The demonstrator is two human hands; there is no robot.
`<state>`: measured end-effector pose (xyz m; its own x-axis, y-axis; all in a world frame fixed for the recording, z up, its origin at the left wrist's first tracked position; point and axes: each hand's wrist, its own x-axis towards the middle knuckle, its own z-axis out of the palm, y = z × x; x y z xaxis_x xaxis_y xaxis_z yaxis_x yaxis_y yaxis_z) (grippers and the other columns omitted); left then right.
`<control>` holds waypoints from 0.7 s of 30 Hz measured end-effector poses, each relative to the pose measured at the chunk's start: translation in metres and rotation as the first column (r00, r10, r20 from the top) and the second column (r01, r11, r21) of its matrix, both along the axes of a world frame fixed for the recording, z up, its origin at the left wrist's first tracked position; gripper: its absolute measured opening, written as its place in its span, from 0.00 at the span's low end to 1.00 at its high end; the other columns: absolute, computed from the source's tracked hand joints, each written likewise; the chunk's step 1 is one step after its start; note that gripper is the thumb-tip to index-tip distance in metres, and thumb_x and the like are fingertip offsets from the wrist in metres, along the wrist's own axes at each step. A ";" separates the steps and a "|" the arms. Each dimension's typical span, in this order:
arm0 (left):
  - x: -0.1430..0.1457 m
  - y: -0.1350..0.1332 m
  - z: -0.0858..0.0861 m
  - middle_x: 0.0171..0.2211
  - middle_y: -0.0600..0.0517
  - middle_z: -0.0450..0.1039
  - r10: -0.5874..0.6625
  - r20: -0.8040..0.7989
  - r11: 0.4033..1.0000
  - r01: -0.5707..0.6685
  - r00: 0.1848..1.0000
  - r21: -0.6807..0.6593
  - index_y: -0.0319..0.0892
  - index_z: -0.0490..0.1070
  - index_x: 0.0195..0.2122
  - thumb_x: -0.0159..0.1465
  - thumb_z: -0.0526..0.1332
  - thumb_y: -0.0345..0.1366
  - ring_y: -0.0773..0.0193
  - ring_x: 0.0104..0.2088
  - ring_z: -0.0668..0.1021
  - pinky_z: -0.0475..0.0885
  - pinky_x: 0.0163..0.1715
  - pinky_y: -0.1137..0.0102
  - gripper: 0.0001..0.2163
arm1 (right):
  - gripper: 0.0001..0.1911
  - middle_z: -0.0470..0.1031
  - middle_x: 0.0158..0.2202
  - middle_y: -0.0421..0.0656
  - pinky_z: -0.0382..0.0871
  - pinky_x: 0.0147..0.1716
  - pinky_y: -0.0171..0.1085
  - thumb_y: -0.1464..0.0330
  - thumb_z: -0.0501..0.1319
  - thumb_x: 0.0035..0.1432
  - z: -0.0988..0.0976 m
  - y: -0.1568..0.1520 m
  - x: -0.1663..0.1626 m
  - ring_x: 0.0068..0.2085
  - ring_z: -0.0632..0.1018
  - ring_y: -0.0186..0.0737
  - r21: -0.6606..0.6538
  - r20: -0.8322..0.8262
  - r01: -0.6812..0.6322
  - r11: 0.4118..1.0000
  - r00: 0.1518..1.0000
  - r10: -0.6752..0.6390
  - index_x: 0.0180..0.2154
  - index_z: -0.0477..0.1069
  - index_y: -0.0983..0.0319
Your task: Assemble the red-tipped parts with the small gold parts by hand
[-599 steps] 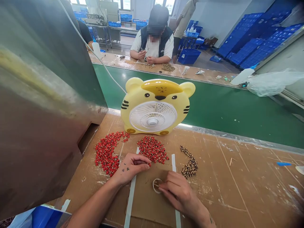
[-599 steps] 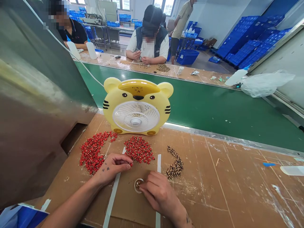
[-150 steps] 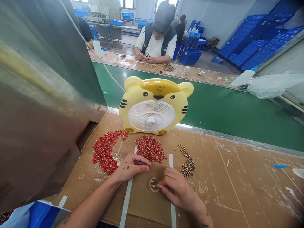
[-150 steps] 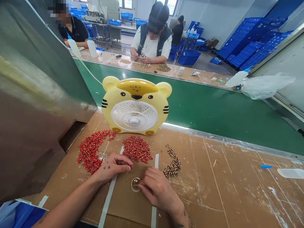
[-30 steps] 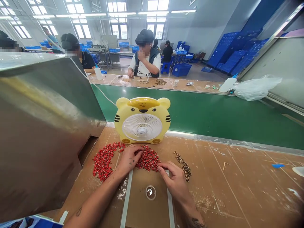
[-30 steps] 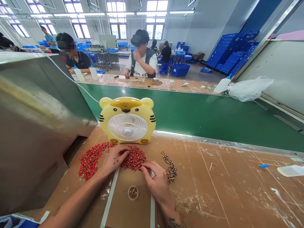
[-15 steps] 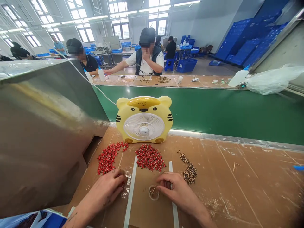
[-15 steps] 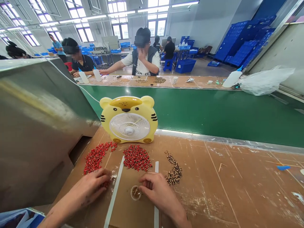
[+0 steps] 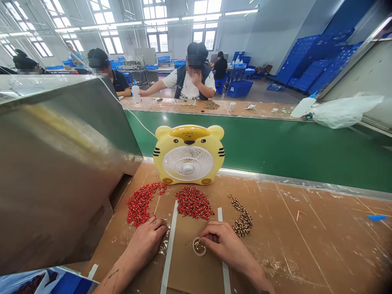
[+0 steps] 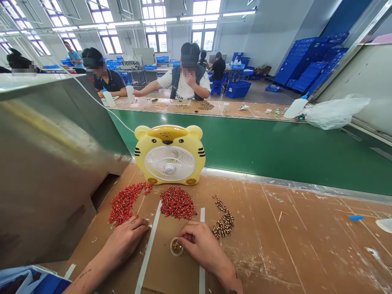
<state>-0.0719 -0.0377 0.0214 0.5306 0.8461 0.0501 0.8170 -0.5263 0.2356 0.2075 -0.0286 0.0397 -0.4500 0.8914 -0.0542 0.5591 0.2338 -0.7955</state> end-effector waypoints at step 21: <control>0.074 0.040 -0.001 0.25 0.50 0.78 0.677 0.692 0.619 0.314 0.250 -0.720 0.38 0.80 0.34 0.54 0.71 0.36 0.68 0.26 0.77 0.70 0.30 0.75 0.09 | 0.08 0.69 0.26 0.41 0.60 0.29 0.33 0.75 0.56 0.58 -0.003 -0.005 0.000 0.30 0.71 0.36 0.352 0.140 -0.235 0.906 0.970 0.197 0.27 0.69 0.61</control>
